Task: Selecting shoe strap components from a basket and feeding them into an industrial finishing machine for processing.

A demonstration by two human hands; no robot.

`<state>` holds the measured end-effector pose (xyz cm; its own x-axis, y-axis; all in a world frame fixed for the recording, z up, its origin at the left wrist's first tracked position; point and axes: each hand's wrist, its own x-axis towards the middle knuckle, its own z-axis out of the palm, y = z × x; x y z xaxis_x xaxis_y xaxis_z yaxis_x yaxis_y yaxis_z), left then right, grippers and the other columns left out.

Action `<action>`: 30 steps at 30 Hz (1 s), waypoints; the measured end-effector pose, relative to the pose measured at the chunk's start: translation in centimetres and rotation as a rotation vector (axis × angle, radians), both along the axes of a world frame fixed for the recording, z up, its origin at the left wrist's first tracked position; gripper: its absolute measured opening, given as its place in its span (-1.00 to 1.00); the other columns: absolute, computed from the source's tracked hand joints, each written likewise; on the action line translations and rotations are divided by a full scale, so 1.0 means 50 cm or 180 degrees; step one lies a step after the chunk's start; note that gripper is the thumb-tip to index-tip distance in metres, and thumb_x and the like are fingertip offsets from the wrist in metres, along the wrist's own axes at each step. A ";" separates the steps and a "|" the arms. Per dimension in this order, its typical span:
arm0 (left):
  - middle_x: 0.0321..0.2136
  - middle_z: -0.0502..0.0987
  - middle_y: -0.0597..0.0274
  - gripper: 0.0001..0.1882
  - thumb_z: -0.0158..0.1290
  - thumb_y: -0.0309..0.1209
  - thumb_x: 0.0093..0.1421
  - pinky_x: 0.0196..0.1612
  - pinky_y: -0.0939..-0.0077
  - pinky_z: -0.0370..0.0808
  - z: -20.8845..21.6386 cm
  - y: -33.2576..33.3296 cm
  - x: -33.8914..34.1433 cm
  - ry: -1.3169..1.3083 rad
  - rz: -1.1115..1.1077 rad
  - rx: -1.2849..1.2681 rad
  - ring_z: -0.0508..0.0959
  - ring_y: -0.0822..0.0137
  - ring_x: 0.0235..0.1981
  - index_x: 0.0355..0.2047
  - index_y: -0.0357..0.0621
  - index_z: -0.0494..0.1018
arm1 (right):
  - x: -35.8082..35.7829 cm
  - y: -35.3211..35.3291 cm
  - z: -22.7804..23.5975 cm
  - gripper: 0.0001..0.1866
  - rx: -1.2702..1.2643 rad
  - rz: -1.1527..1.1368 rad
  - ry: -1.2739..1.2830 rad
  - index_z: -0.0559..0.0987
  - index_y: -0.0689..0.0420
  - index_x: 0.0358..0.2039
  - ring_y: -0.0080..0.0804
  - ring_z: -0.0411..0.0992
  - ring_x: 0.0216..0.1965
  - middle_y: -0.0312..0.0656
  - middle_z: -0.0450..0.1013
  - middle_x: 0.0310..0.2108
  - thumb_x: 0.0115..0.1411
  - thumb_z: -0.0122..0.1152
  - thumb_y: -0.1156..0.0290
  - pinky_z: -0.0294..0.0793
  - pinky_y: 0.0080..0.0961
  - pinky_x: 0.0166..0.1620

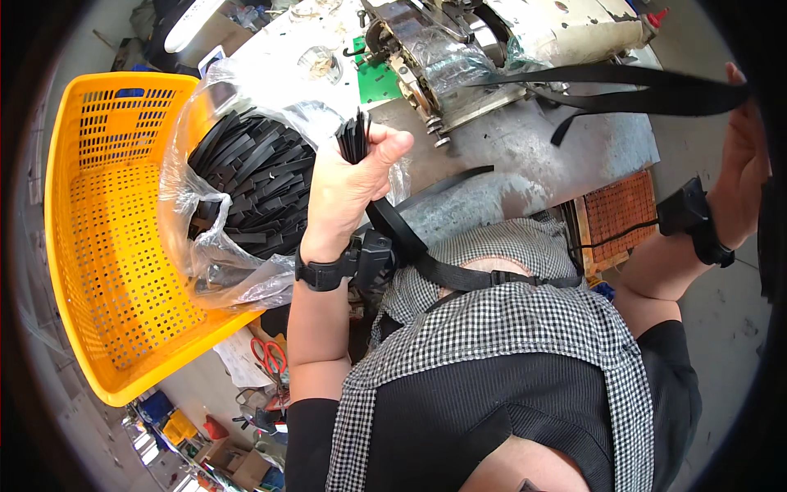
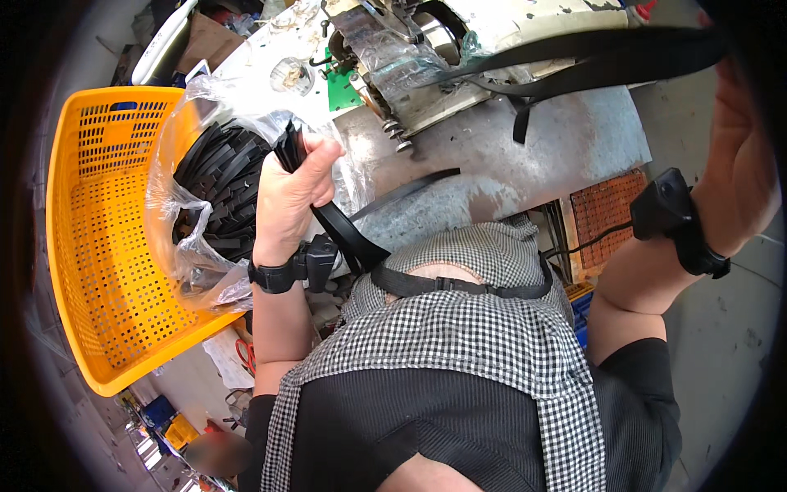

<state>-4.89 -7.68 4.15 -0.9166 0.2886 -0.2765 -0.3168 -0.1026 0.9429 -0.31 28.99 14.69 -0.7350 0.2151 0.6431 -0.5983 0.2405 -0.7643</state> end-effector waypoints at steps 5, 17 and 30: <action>-0.73 0.24 0.45 -0.64 0.12 -0.18 0.22 -0.68 0.71 0.10 0.002 0.017 0.013 -0.0066 -0.0570 0.0652 0.15 0.62 -0.76 -0.52 -0.22 0.37 | 0.008 -0.075 0.034 -0.72 0.0571 0.1574 -0.0580 0.49 0.08 -0.12 -0.41 0.43 -0.14 -0.06 0.38 -0.11 0.12 0.21 0.44 0.28 -0.31 0.10; -0.48 0.47 0.31 -0.36 0.00 0.21 0.13 -0.68 0.78 0.13 0.008 0.052 0.053 -0.0456 -0.0653 0.1624 0.28 0.63 -0.68 -0.18 -0.19 0.40 | -0.052 -0.318 -0.111 -0.85 -0.0278 0.2671 -0.1169 0.57 0.30 -0.32 -0.50 0.45 -0.34 -0.14 0.38 -0.23 0.06 0.22 0.74 0.52 -0.64 -0.34; -0.43 0.51 0.29 -0.66 0.19 -0.10 0.13 -0.61 0.76 0.23 0.012 0.034 0.097 -0.0349 -0.1311 0.1841 0.37 0.63 -0.60 -0.35 -0.13 0.47 | -0.026 -0.331 -0.149 -0.80 -0.0501 0.2466 -0.0805 0.54 0.29 -0.27 -0.52 0.49 -0.38 -0.13 0.39 -0.20 0.08 0.14 0.76 0.55 -0.74 -0.46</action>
